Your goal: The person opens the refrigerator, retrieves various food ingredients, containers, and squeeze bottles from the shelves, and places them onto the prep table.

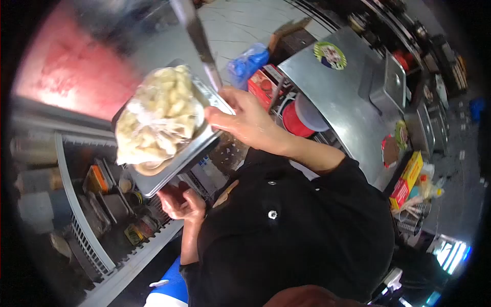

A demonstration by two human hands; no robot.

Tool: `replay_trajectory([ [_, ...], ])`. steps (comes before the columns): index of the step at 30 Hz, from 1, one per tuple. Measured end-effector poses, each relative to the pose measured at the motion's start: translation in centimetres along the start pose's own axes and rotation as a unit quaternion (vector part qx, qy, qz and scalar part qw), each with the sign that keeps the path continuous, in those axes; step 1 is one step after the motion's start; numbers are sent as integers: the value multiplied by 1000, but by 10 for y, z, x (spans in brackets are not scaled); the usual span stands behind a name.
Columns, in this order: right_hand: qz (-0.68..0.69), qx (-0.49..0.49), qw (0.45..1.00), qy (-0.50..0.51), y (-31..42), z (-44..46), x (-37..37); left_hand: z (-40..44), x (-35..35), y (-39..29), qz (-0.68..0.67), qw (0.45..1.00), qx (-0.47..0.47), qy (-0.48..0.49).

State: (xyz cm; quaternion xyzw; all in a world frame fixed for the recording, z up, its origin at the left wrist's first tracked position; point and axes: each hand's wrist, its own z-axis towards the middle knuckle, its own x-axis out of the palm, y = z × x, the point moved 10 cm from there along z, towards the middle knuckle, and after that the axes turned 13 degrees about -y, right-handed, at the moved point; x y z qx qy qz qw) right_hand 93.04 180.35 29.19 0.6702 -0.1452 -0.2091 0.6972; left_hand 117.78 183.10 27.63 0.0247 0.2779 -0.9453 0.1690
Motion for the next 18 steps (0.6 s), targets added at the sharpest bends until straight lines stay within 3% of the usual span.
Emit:
replay_trajectory([
  [2, 8, 17, 998, -56, -20, -16, -51, -7, 37, -51, 76, 983, 168, 16],
  [4, 31, -20, 989, -143, -34, -31, -106, -32, 76, -46, -47, 987, 119, 95],
  [6, 38, 18, 976, -212, -49, -46, -160, -69, 121, -29, -196, 963, -27, 183],
  [9, 25, 88, 947, -308, -89, -74, -234, -80, 199, -72, -236, 944, -99, 209],
  [11, 1, 74, 933, -353, -128, -88, -286, -147, 256, -65, -328, 798, -369, 344],
  [13, 65, 89, 903, -416, -129, -100, -317, -175, 301, -73, -380, 788, -401, 274],
  [14, -13, 75, 898, -433, -146, -106, -343, -194, 324, -82, -407, 727, -457, 313],
  [15, -91, 60, 887, -449, -166, -112, -369, -195, 347, -102, -486, 644, -547, 221],
  [18, -62, 44, 862, -502, -224, -130, -421, -237, 397, -126, -482, 560, -599, 308],
])
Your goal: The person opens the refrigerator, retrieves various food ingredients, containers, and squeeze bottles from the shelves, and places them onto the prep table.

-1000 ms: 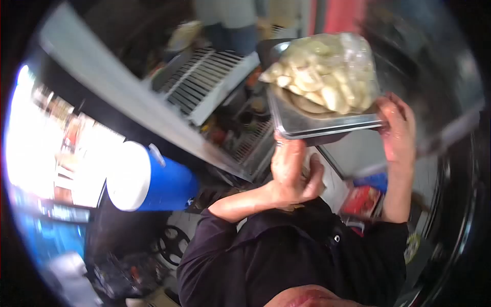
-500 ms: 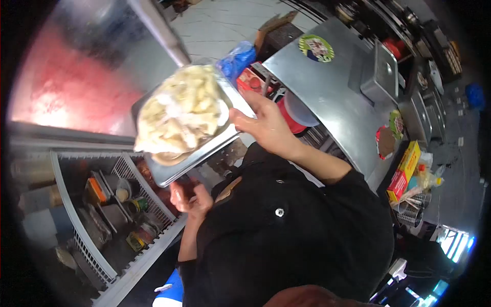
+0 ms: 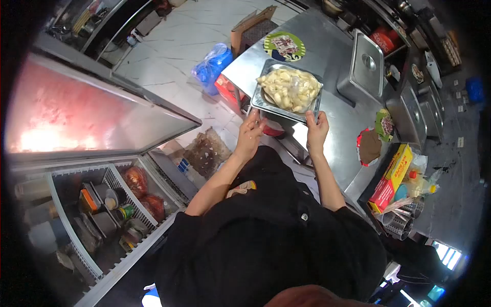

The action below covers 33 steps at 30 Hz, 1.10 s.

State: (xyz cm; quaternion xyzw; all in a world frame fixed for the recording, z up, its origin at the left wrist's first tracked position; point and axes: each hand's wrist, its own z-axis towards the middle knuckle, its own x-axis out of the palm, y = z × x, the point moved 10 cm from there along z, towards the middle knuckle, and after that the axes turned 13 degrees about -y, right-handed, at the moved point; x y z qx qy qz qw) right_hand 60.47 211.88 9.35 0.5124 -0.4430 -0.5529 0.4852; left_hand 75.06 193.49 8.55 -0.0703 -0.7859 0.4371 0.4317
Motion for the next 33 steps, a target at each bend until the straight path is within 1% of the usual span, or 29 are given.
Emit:
replay_trajectory([
  [3, 66, -5, 997, -42, 5, 7, -19, 23, 7, 46, 20, 999, -41, 15],
  [4, 28, -37, 998, -42, -8, 17, -25, 27, 4, 53, 26, 998, -48, 15],
  [5, -26, -12, 999, -27, -23, 20, -34, 27, 0, 63, 34, 998, -58, 15],
  [7, -126, 33, 991, 3, 0, 25, -42, 23, 17, 50, 34, 996, -79, 6],
  [8, -195, 68, 978, 3, 2, 27, -49, 19, 22, 46, 34, 995, -92, 6],
  [9, -239, -86, 966, -52, 41, 33, -54, 16, 27, 43, 35, 994, -104, 6],
  [10, -273, -239, 926, -105, 80, 30, -53, 16, 32, 36, 36, 995, -93, -5],
  [12, -302, -410, 854, -105, 135, 20, -32, 15, 37, 24, 37, 997, -69, -30],
  [14, -310, -452, 836, -2, 168, 20, -1, 16, 48, 14, 120, 992, -46, 1],
  [15, -310, -455, 833, 51, 160, 26, 11, 18, 51, 12, 162, 986, -35, 17],
  [16, -309, -455, 829, 103, 148, 35, 22, 22, 42, 11, 234, 972, -11, -1],
  [17, -308, -456, 821, 154, 139, 40, 32, 23, 41, -1, 294, 953, 73, -10],
  [18, -265, -447, 843, 138, 147, 48, 29, 22, 45, -16, 350, 923, 157, -20],
  [19, -237, -393, 881, 114, 149, 61, 21, 15, 57, -38, 402, 883, 238, -29],
  [20, -209, -335, 914, 89, 149, 73, 10, 9, 65, -53, 468, 843, 263, -35],
  [21, -180, -275, 943, 62, 147, 83, -2, 7, 54, -59, 520, 796, 307, -50],
  [22, -155, -283, 946, 25, 161, 84, -21, 5, 46, -72, 568, 742, 351, -64],
  [23, -129, -292, 947, -12, 174, 82, -44, -10, 32, -108, 560, 675, 453, -158],
  [24, -116, -279, 952, -50, 180, 84, -70, -13, -15, -128, 582, 578, 509, -262],
  [25, -104, -264, 955, -89, 184, 85, -96, -27, -38, -164, 575, 484, 539, -380],
  [26, -84, -247, 959, -112, 187, 86, -116, -36, -53, -201, 646, 410, 488, -419],
  [27, -64, -231, 961, -136, 187, 88, -134, -51, -75, -226, 428, 544, 597, -406],
  [28, -113, -196, 966, -128, 172, 94, -147, -45, -137, -240, 607, 402, 417, -545],
  [29, -160, -162, 966, -120, 150, 101, -161, -39, -183, -249, 581, 421, 390, -577],
  [30, -207, -127, 964, -110, 125, 109, -175, -38, -191, -249, 509, 516, 390, -569],
  [31, -318, -117, 935, -105, 97, 115, -184, -34, -190, -251, 428, 603, 385, -552],
  [33, -462, -94, 877, -97, 64, 110, -182, -41, -157, -252, 429, 621, 349, -556],
])
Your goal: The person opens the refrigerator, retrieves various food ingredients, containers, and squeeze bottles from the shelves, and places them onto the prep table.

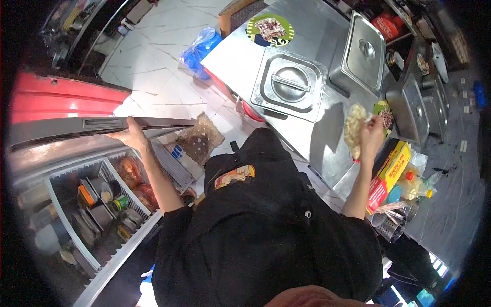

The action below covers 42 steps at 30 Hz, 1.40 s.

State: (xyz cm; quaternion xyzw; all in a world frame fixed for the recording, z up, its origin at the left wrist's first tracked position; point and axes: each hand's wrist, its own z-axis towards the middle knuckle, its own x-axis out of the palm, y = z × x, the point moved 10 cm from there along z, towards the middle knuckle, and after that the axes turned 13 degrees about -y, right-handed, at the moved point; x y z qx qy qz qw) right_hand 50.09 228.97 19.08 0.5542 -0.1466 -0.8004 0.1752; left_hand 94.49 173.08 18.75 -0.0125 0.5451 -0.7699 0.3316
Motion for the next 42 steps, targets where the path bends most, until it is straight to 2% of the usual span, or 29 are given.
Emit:
replay_trajectory([
  [3, -37, -108, 993, -11, 6, -6, 24, 1, 5, 13, -11, 1000, -1, 17],
  [5, 40, -168, 985, -16, 75, -6, 13, 9, 13, 26, -33, 998, -16, 47],
  [7, 212, -252, 944, 6, 141, -16, 20, 17, 22, 32, -1, 996, -2, 88],
  [9, 226, -382, 892, 83, 202, -42, 38, 22, 29, 36, -15, 993, 24, 118],
  [10, 199, -426, 875, 114, 213, -54, 59, 19, 28, 28, 24, 989, 70, 131],
  [12, 84, -441, 874, 185, 223, -66, 100, 12, 26, 26, 36, 984, 121, 128],
  [15, 136, -453, 859, 196, 227, -58, 107, -6, 23, 45, 38, 985, 27, 168],
  [16, 188, -413, 865, 215, 226, -44, 95, -10, 25, 52, 44, 981, -4, 190],
  [18, 341, -263, 857, 285, 210, -2, 78, -17, 20, 68, 41, 976, -90, 196],
  [20, 474, -175, 833, 225, 186, 46, 34, -29, 16, 84, 40, 962, -174, 209],
  [21, 618, -25, 742, 257, 139, 70, 41, -32, 16, 94, 33, 959, -184, 212],
  [23, 730, 139, 623, 243, 79, 75, 60, -36, 20, 121, 17, 954, -202, 220],
  [26, 720, 179, 652, 154, 26, 56, 61, -57, 24, 124, -15, 941, -251, 226],
  [29, 698, 245, 668, 77, -20, 28, 79, -69, 38, 133, 1, 931, -242, 274],
  [32, 662, 395, 634, 54, -13, -4, 95, -86, 51, 112, 2, 927, -230, 297],
  [34, 656, 458, 598, 56, 2, -18, 93, -96, 60, 97, -3, 921, -219, 323],
  [35, 670, 443, 592, 59, 6, -18, 93, -98, 67, 97, -31, 918, -214, 333],
  [38, 638, 452, 621, 51, 4, -20, 92, -104, 76, 90, -2, 912, -197, 359],
  [40, 623, 496, 604, 31, 14, -21, 90, -108, 74, 76, 10, 912, -208, 354],
  [42, 625, 473, 619, 46, 12, -16, 95, -109, 74, 73, 14, 910, -217, 353],
])
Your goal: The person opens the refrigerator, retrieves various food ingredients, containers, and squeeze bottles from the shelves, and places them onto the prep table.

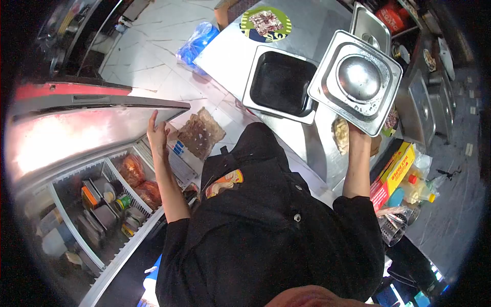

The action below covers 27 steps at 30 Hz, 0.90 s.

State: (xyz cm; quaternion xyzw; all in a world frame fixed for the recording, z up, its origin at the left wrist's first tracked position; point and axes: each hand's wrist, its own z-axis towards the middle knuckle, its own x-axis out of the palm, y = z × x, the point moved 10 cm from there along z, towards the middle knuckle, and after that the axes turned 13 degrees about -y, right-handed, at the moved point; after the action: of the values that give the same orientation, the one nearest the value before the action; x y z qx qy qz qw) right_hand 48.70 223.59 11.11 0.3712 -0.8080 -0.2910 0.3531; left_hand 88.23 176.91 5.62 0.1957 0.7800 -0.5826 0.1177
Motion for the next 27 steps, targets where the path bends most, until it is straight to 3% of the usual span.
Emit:
replay_trajectory([
  [3, -36, -28, 998, 35, 6, -4, 2, 6, -6, 4, -3, 1000, -7, -1],
  [5, 16, 59, 937, 345, 1, -37, 58, 18, -14, 10, -2, 1000, -12, -12],
  [7, -125, -29, 889, 439, -2, -72, 94, 22, -23, 0, -11, 999, 15, -43],
  [8, -287, -163, 869, 370, -4, -78, 107, 24, -27, -5, -15, 998, 29, -59],
  [10, -418, -432, 637, 484, -13, -146, 143, 29, -32, -17, 5, 995, 68, -71],
  [12, -460, -582, 476, 471, -32, -172, 150, 34, -34, -29, 34, 993, 79, -84],
  [13, -488, -606, 433, 456, -46, -169, 151, 44, -34, -30, 41, 988, 117, -92],
  [14, -504, -607, 409, 458, -56, -168, 152, 53, -34, -30, 48, 981, 155, -101],
  [18, -502, -627, 402, 439, -82, -149, 151, 75, -24, -31, 102, 948, 281, -107],
  [20, -508, -636, 394, 428, -87, -146, 152, 79, -22, -31, 145, 933, 301, -137],
  [21, -519, -639, 383, 420, -89, -144, 151, 60, -19, -42, 102, 965, 220, -94],
  [22, -526, -642, 372, 416, -91, -143, 151, 88, -18, -21, 145, 913, 344, -166],
  [24, -548, -635, 369, 401, -86, -144, 146, 78, -9, -9, 223, 967, 120, -8],
  [26, -575, -617, 357, 403, -92, -142, 144, 73, -7, -1, 260, 957, 128, -34],
  [27, -586, -648, 283, 395, -108, -100, 136, 72, -11, -7, 258, 952, 148, -73],
])
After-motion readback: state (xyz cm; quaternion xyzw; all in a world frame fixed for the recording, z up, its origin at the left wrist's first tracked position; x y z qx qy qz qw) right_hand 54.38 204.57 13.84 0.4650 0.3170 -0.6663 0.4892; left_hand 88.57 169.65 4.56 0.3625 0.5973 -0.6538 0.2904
